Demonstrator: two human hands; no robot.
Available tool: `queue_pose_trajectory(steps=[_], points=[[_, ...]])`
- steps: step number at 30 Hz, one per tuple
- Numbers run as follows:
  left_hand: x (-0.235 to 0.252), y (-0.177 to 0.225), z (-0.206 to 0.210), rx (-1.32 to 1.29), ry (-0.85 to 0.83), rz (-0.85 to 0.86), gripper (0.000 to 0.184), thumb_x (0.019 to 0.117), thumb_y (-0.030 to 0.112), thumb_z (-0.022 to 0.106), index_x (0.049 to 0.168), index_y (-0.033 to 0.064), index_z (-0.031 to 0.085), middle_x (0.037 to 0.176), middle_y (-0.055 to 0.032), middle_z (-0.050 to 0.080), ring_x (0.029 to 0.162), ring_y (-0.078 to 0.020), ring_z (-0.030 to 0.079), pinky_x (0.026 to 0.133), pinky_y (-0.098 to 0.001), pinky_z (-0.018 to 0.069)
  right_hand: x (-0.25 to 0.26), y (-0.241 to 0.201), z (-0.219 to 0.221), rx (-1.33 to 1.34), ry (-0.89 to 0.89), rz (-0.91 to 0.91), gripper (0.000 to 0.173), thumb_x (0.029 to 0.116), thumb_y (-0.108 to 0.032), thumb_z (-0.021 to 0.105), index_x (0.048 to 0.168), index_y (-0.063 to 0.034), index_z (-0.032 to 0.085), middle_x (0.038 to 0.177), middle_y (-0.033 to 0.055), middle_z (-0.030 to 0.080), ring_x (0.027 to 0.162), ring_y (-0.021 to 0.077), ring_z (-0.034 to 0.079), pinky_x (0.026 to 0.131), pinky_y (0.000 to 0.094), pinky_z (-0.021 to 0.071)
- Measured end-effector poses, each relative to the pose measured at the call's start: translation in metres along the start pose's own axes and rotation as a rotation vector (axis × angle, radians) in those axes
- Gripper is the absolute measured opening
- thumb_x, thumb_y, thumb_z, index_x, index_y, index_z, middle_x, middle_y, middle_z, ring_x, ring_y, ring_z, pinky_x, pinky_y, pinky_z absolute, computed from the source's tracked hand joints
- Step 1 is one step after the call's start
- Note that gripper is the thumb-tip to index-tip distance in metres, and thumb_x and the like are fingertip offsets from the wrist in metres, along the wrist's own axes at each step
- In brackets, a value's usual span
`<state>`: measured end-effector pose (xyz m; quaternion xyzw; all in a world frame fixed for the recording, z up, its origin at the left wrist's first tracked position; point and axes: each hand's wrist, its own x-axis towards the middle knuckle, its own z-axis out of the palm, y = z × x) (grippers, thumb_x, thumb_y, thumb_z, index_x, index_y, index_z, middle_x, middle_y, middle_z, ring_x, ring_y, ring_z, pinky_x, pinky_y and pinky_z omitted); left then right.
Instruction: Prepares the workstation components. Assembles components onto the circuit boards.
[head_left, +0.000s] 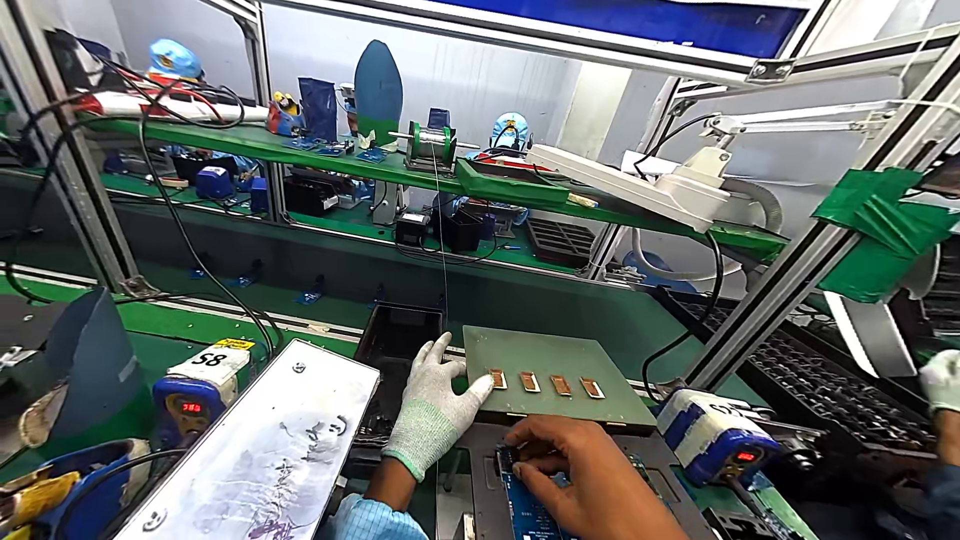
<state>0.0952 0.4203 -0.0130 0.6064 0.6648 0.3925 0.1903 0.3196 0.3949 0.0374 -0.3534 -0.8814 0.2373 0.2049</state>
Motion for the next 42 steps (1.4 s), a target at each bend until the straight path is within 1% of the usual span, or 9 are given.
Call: queue_pose_trajectory(steps=[3, 9, 15, 21, 28, 35, 38, 40, 42], points=[[0.0, 0.0, 0.0, -0.01, -0.004, -0.003, 0.053, 0.0891, 0.066, 0.058, 0.109, 0.0224, 0.081, 0.164, -0.0037, 0.039, 0.156, -0.0304, 0.025, 0.122, -0.0535, 0.0296, -0.001, 0.0, 0.0, -0.065, -0.001, -0.009, 0.02, 0.0924, -0.016, 0.07, 0.111, -0.0113, 0.076, 0.108, 0.0015, 0.076, 0.091, 0.0103, 0.075, 0.084, 0.0316, 0.0645], [0.0, -0.002, 0.001, -0.023, -0.008, -0.002, 0.054, 0.0892, 0.066, 0.057, 0.111, 0.022, 0.08, 0.166, -0.0038, 0.036, 0.156, -0.0291, 0.025, 0.123, -0.052, 0.0292, -0.001, 0.004, 0.001, -0.148, -0.002, -0.079, 0.02, 0.0951, -0.017, 0.066, 0.111, -0.014, 0.077, 0.112, 0.0013, 0.076, 0.096, 0.0129, 0.073, 0.088, 0.0354, 0.0611], [0.001, -0.002, 0.0, -0.015, -0.022, 0.001, 0.054, 0.0898, 0.066, 0.057, 0.115, 0.0231, 0.079, 0.168, -0.0057, 0.031, 0.156, -0.0297, 0.023, 0.122, -0.0516, 0.0298, 0.002, -0.002, 0.001, -0.171, -0.013, -0.159, 0.019, 0.0944, -0.011, 0.065, 0.107, -0.0122, 0.079, 0.116, 0.0029, 0.076, 0.102, 0.0149, 0.073, 0.09, 0.0358, 0.0595], [0.0, -0.001, -0.001, -0.021, -0.029, -0.003, 0.054, 0.0902, 0.065, 0.057, 0.116, 0.0226, 0.079, 0.168, -0.0061, 0.031, 0.156, -0.0298, 0.024, 0.122, -0.0519, 0.0298, 0.001, -0.007, 0.001, -0.176, -0.047, -0.139, 0.021, 0.0942, -0.011, 0.065, 0.11, -0.0123, 0.079, 0.119, 0.0039, 0.074, 0.105, 0.0165, 0.072, 0.092, 0.0382, 0.0585], [0.0, 0.0, -0.001, -0.024, -0.034, -0.013, 0.054, 0.0897, 0.066, 0.057, 0.115, 0.0231, 0.079, 0.168, -0.0053, 0.031, 0.156, -0.0292, 0.023, 0.123, -0.0508, 0.0287, 0.0, -0.004, 0.002, -0.192, -0.024, -0.146, 0.019, 0.0922, -0.01, 0.066, 0.106, -0.0124, 0.08, 0.113, 0.0031, 0.077, 0.102, 0.0166, 0.073, 0.09, 0.039, 0.0598], [0.0, -0.001, -0.001, -0.029, -0.031, -0.005, 0.055, 0.0902, 0.065, 0.057, 0.116, 0.0224, 0.079, 0.168, -0.0058, 0.031, 0.156, -0.0296, 0.023, 0.123, -0.051, 0.0287, -0.002, -0.006, -0.001, -0.183, -0.067, -0.139, 0.023, 0.0944, -0.016, 0.067, 0.115, -0.0112, 0.077, 0.121, 0.0063, 0.074, 0.103, 0.0186, 0.072, 0.091, 0.0401, 0.0588], [0.0, 0.0, -0.002, -0.034, -0.03, -0.007, 0.055, 0.0901, 0.066, 0.056, 0.117, 0.0221, 0.079, 0.168, -0.0064, 0.031, 0.156, -0.0299, 0.024, 0.123, -0.0513, 0.029, -0.003, -0.005, -0.001, -0.164, -0.059, -0.14, 0.027, 0.0929, -0.013, 0.068, 0.118, -0.0114, 0.076, 0.13, 0.0063, 0.071, 0.107, 0.0178, 0.071, 0.093, 0.0387, 0.0587], [0.0, -0.001, -0.002, -0.046, -0.028, -0.007, 0.055, 0.0899, 0.065, 0.057, 0.117, 0.022, 0.079, 0.168, -0.0069, 0.031, 0.156, -0.0299, 0.023, 0.123, -0.0509, 0.0286, -0.003, -0.004, -0.001, -0.15, -0.057, -0.136, 0.03, 0.0925, -0.013, 0.069, 0.121, -0.0117, 0.075, 0.131, 0.0058, 0.069, 0.104, 0.0162, 0.072, 0.091, 0.035, 0.0603], [0.0, -0.001, -0.001, -0.046, -0.024, -0.008, 0.055, 0.0894, 0.065, 0.057, 0.116, 0.0223, 0.079, 0.168, -0.0072, 0.031, 0.156, -0.03, 0.024, 0.123, -0.0511, 0.0295, -0.005, -0.003, -0.002, -0.133, -0.052, -0.131, 0.033, 0.0924, -0.013, 0.07, 0.125, -0.011, 0.072, 0.128, 0.006, 0.07, 0.099, 0.0156, 0.073, 0.089, 0.0338, 0.0618]])
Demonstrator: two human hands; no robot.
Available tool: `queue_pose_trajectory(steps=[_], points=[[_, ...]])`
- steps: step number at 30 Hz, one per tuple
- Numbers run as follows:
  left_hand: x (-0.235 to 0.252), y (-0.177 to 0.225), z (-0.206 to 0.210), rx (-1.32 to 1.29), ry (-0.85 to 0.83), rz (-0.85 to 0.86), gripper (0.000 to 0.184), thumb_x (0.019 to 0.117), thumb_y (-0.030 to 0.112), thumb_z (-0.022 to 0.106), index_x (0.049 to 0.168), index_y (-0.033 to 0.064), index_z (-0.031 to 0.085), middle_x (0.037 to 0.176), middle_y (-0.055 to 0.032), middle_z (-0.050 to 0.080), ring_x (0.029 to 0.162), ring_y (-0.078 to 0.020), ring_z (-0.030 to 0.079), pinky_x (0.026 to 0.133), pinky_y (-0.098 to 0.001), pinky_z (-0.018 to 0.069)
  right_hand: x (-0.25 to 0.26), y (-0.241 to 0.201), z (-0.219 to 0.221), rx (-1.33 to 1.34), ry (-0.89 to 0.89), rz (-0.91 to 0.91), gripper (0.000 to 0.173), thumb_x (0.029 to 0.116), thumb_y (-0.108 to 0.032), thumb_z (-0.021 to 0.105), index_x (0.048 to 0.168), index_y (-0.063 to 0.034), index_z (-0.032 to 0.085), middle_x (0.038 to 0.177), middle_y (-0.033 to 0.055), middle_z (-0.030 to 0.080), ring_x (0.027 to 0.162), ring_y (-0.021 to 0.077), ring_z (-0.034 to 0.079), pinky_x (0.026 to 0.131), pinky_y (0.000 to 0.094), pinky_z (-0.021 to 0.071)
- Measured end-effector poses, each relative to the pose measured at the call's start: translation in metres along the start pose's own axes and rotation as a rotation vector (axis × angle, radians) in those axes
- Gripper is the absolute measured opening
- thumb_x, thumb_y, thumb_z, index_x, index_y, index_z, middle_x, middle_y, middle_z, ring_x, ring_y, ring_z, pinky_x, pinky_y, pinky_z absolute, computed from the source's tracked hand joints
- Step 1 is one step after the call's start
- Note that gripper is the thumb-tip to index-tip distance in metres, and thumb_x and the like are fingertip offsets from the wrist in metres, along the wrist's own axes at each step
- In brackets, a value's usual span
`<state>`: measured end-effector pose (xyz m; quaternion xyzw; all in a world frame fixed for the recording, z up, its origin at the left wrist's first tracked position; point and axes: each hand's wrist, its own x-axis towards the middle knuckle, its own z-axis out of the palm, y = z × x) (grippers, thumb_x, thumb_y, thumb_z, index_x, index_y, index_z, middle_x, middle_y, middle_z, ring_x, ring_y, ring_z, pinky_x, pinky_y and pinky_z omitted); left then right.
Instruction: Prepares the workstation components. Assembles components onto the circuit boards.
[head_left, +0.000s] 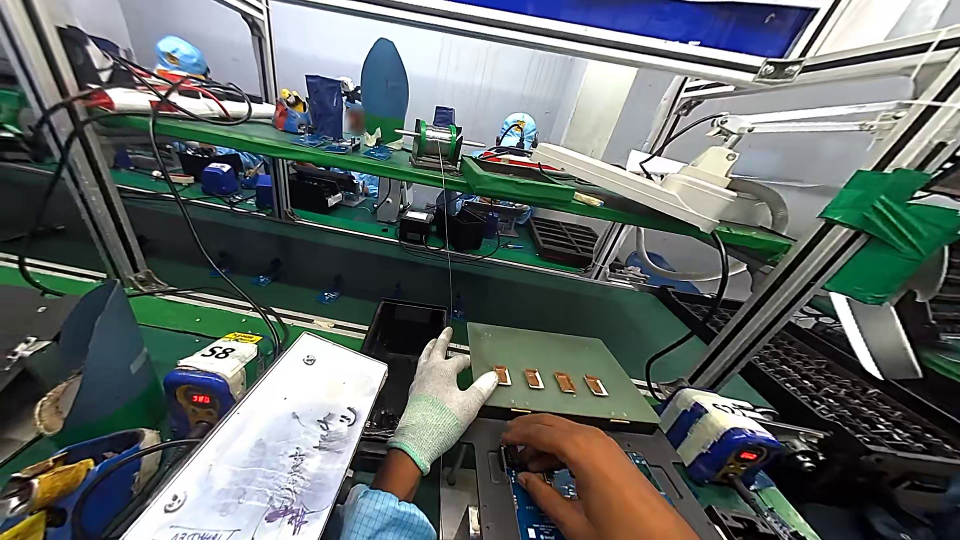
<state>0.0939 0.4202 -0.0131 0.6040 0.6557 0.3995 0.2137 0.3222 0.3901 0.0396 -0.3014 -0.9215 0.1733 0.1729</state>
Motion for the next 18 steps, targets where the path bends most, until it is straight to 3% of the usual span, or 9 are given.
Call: queue_pose_trajectory(steps=[3, 7, 12, 18], points=[[0.0, 0.0, -0.001, 0.002, -0.011, 0.001, 0.055, 0.0897, 0.066, 0.057, 0.116, 0.023, 0.079, 0.168, -0.0057, 0.03, 0.156, -0.0293, 0.023, 0.123, -0.0505, 0.0291, -0.005, -0.005, -0.004, 0.012, 0.024, 0.049, 0.035, 0.0938, -0.014, 0.07, 0.129, -0.0099, 0.069, 0.119, 0.0057, 0.073, 0.094, 0.0145, 0.074, 0.087, 0.0341, 0.0633], [0.0, 0.0, -0.001, -0.003, -0.009, 0.0, 0.054, 0.0897, 0.065, 0.058, 0.116, 0.0224, 0.079, 0.168, -0.005, 0.03, 0.156, -0.0285, 0.023, 0.123, -0.0503, 0.0288, -0.01, -0.019, -0.01, -0.001, 0.046, 0.159, 0.023, 0.0944, -0.013, 0.067, 0.117, -0.009, 0.071, 0.106, 0.0026, 0.076, 0.085, 0.013, 0.075, 0.077, 0.034, 0.0647], [0.0, 0.0, -0.001, 0.007, -0.01, -0.001, 0.054, 0.0898, 0.065, 0.057, 0.116, 0.023, 0.079, 0.168, -0.0062, 0.03, 0.156, -0.0287, 0.023, 0.124, -0.0497, 0.0281, -0.011, -0.028, -0.009, -0.093, -0.018, 0.222, 0.018, 0.091, -0.012, 0.063, 0.108, -0.0102, 0.07, 0.091, 0.004, 0.075, 0.073, 0.0193, 0.072, 0.067, 0.0421, 0.0599], [-0.001, 0.001, -0.001, -0.008, -0.015, -0.007, 0.053, 0.0897, 0.065, 0.058, 0.115, 0.0229, 0.079, 0.169, -0.0046, 0.029, 0.156, -0.0283, 0.022, 0.123, -0.0494, 0.0284, -0.008, -0.03, -0.005, -0.117, -0.035, 0.197, 0.02, 0.0901, -0.011, 0.062, 0.108, -0.009, 0.069, 0.091, 0.0063, 0.074, 0.074, 0.0221, 0.072, 0.066, 0.0442, 0.0588]])
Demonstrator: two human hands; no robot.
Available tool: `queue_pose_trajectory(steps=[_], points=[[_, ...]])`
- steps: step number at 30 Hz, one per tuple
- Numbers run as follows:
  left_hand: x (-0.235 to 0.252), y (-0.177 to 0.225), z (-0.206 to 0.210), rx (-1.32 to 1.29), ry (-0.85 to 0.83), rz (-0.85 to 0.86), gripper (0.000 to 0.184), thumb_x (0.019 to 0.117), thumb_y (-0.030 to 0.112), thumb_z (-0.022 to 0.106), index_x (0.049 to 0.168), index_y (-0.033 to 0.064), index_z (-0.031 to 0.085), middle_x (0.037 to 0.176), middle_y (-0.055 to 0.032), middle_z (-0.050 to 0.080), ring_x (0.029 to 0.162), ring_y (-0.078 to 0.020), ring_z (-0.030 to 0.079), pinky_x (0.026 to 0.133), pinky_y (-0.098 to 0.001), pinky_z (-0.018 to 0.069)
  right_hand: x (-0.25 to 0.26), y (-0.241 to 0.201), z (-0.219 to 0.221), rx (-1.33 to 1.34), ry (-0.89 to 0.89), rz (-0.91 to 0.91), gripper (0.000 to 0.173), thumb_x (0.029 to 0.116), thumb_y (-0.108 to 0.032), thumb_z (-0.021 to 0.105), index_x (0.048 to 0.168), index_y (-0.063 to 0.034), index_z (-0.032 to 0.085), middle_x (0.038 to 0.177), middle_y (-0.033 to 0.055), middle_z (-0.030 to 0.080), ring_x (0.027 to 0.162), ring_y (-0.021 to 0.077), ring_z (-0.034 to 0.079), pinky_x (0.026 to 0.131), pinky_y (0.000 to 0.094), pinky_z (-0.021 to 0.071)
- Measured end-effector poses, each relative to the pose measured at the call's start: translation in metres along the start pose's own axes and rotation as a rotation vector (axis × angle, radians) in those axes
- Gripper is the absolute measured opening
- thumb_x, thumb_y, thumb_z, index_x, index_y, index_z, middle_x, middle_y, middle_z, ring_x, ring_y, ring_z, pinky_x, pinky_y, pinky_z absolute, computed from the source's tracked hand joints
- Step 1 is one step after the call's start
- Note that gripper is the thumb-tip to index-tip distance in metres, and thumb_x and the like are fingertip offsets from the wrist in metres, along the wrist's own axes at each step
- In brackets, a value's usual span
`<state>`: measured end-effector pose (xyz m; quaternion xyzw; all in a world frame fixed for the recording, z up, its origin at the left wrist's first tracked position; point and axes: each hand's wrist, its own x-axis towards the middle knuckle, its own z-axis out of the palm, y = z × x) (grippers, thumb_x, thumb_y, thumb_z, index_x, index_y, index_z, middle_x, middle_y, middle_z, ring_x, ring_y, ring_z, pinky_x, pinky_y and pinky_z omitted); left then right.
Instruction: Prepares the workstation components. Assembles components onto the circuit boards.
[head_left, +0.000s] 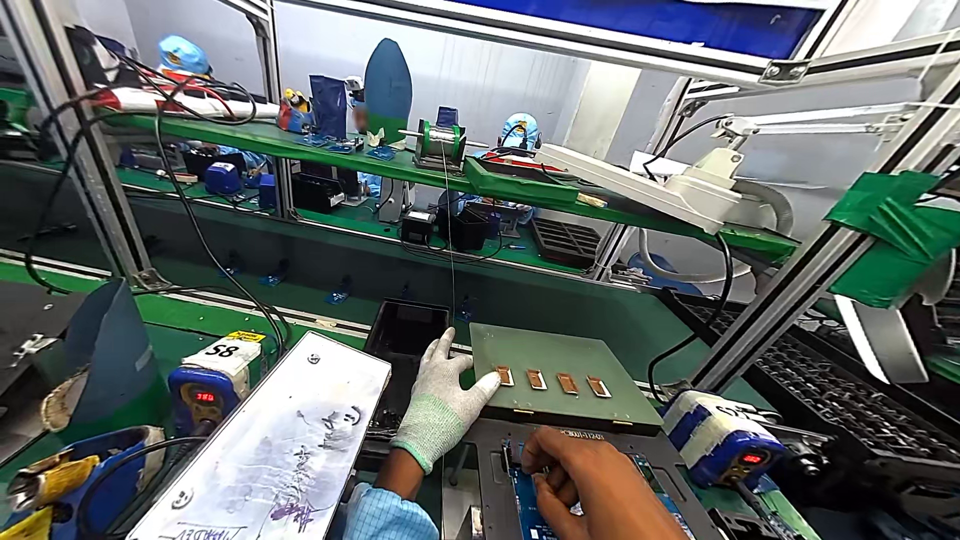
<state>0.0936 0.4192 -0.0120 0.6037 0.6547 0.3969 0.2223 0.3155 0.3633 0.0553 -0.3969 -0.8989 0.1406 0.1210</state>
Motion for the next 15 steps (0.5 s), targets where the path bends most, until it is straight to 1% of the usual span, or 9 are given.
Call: queue_pose_trajectory(steps=[2, 6, 11, 15], points=[[0.0002, -0.0002, 0.0003, -0.003, 0.002, -0.005, 0.053, 0.0894, 0.065, 0.059, 0.114, 0.0231, 0.079, 0.168, -0.0041, 0.03, 0.156, -0.0279, 0.022, 0.123, -0.0495, 0.0285, 0.0006, -0.0017, 0.0004, -0.013, 0.001, -0.023, 0.021, 0.0898, -0.009, 0.062, 0.109, -0.0075, 0.069, 0.092, 0.0077, 0.074, 0.075, 0.0233, 0.072, 0.067, 0.045, 0.0584], [0.0009, -0.0019, 0.0014, -0.018, 0.007, 0.003, 0.053, 0.0888, 0.065, 0.059, 0.114, 0.0233, 0.079, 0.168, -0.006, 0.031, 0.156, -0.0289, 0.023, 0.123, -0.0497, 0.0292, 0.0019, -0.0037, 0.0008, -0.046, -0.011, -0.037, 0.021, 0.0897, -0.009, 0.061, 0.109, -0.0072, 0.068, 0.09, 0.0082, 0.073, 0.072, 0.0248, 0.071, 0.065, 0.0465, 0.0567], [0.0007, -0.001, -0.0002, -0.009, -0.002, 0.0, 0.053, 0.0893, 0.064, 0.058, 0.115, 0.0233, 0.079, 0.168, -0.0053, 0.03, 0.156, -0.0282, 0.023, 0.123, -0.0494, 0.0288, 0.0022, -0.0019, 0.001, -0.022, -0.005, -0.029, 0.021, 0.0896, -0.01, 0.062, 0.11, -0.0079, 0.068, 0.093, 0.0067, 0.074, 0.073, 0.0224, 0.071, 0.066, 0.0443, 0.0579], [0.0001, -0.0007, -0.0002, -0.016, 0.001, 0.001, 0.052, 0.0892, 0.065, 0.058, 0.114, 0.0238, 0.079, 0.168, -0.0059, 0.03, 0.156, -0.0281, 0.023, 0.123, -0.0492, 0.0288, 0.0014, 0.0007, 0.0019, -0.011, 0.012, -0.022, 0.02, 0.0894, -0.011, 0.062, 0.108, -0.0092, 0.069, 0.091, 0.0052, 0.074, 0.072, 0.0207, 0.071, 0.065, 0.0428, 0.058]])
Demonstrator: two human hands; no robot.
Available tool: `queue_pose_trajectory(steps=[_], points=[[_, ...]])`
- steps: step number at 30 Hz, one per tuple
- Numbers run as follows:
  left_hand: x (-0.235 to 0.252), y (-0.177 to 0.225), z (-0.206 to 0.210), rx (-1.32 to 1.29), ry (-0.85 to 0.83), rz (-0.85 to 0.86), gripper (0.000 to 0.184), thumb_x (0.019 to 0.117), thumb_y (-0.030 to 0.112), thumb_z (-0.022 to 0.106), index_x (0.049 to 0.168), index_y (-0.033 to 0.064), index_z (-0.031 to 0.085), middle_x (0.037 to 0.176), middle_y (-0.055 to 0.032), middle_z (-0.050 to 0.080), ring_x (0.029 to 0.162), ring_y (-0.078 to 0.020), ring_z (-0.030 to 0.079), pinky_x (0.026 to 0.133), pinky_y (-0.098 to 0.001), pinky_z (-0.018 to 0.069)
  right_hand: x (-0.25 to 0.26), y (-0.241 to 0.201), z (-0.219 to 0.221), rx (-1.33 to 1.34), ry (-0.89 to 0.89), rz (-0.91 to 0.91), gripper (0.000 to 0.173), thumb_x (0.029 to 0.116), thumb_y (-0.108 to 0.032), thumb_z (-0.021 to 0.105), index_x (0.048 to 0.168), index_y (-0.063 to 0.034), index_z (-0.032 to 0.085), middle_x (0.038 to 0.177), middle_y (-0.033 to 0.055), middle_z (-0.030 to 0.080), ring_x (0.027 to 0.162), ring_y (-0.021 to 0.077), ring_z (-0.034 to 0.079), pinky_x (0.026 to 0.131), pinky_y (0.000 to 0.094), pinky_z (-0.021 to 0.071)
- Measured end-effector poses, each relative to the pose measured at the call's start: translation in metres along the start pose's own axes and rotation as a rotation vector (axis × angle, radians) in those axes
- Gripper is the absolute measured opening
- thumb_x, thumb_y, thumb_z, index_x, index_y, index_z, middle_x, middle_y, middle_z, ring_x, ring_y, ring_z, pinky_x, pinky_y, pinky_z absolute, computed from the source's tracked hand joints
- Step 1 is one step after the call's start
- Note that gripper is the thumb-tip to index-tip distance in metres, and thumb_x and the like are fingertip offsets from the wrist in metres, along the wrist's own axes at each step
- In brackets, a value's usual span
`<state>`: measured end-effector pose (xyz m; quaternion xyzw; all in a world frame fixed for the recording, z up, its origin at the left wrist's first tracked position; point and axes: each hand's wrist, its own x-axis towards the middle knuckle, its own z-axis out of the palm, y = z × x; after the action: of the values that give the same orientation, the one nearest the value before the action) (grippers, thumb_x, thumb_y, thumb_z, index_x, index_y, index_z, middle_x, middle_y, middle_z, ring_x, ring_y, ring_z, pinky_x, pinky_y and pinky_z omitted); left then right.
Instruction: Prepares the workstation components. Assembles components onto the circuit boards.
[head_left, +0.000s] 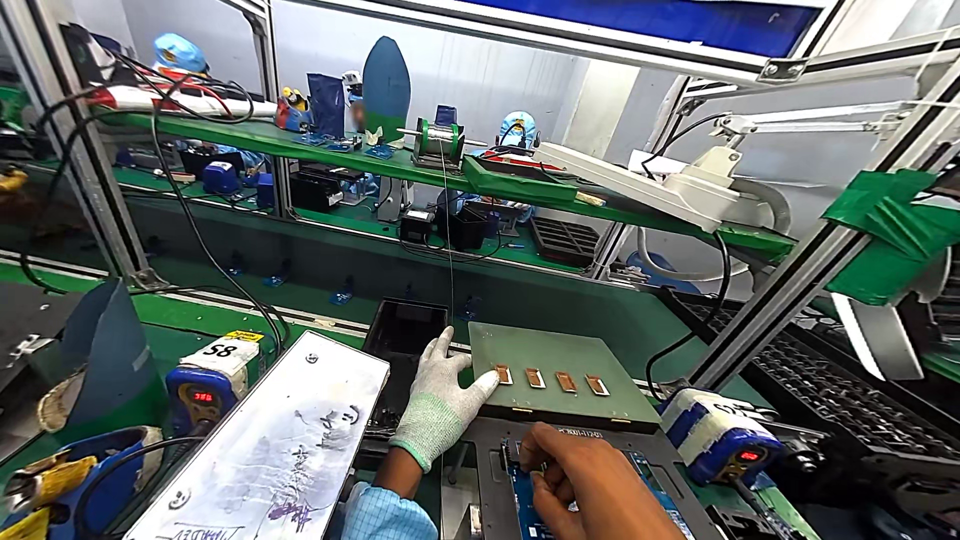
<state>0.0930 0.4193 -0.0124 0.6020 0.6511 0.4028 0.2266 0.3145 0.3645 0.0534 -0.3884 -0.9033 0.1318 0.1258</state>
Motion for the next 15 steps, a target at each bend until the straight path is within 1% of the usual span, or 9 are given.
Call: queue_pose_trajectory(steps=[6, 8, 11, 15], points=[[0.0, 0.0, 0.0, -0.017, -0.023, 0.0, 0.051, 0.0904, 0.063, 0.058, 0.115, 0.0231, 0.079, 0.168, -0.0056, 0.03, 0.157, -0.0286, 0.021, 0.124, -0.0497, 0.0281, -0.002, 0.003, 0.002, 0.019, 0.019, 0.005, 0.02, 0.0896, -0.012, 0.062, 0.108, -0.0094, 0.07, 0.09, 0.0052, 0.074, 0.072, 0.0201, 0.071, 0.066, 0.042, 0.0583], [0.0, 0.001, 0.0, -0.03, -0.022, 0.002, 0.05, 0.0904, 0.061, 0.058, 0.114, 0.0229, 0.079, 0.168, -0.0058, 0.03, 0.157, -0.0282, 0.021, 0.124, -0.0495, 0.028, -0.006, 0.005, 0.001, 0.051, 0.063, 0.012, 0.02, 0.0905, -0.012, 0.063, 0.109, -0.0098, 0.071, 0.09, 0.0046, 0.074, 0.071, 0.0188, 0.071, 0.065, 0.0404, 0.0587], [0.0, 0.002, 0.0, -0.035, -0.027, -0.005, 0.049, 0.0909, 0.061, 0.059, 0.115, 0.0233, 0.079, 0.169, -0.0052, 0.029, 0.157, -0.0278, 0.02, 0.124, -0.049, 0.0269, -0.016, 0.011, -0.007, 0.111, 0.175, 0.03, 0.02, 0.0908, -0.009, 0.064, 0.109, -0.009, 0.071, 0.092, 0.0035, 0.074, 0.067, 0.015, 0.069, 0.06, 0.0363, 0.0597], [-0.001, 0.001, 0.0, -0.046, -0.018, -0.005, 0.047, 0.0906, 0.059, 0.06, 0.115, 0.0236, 0.079, 0.169, -0.0052, 0.029, 0.157, -0.0282, 0.019, 0.125, -0.0504, 0.0255, -0.032, 0.021, -0.021, 0.109, 0.231, 0.094, 0.017, 0.0918, -0.009, 0.063, 0.107, -0.0091, 0.071, 0.096, 0.0029, 0.075, 0.067, 0.0128, 0.07, 0.06, 0.0339, 0.0605]])
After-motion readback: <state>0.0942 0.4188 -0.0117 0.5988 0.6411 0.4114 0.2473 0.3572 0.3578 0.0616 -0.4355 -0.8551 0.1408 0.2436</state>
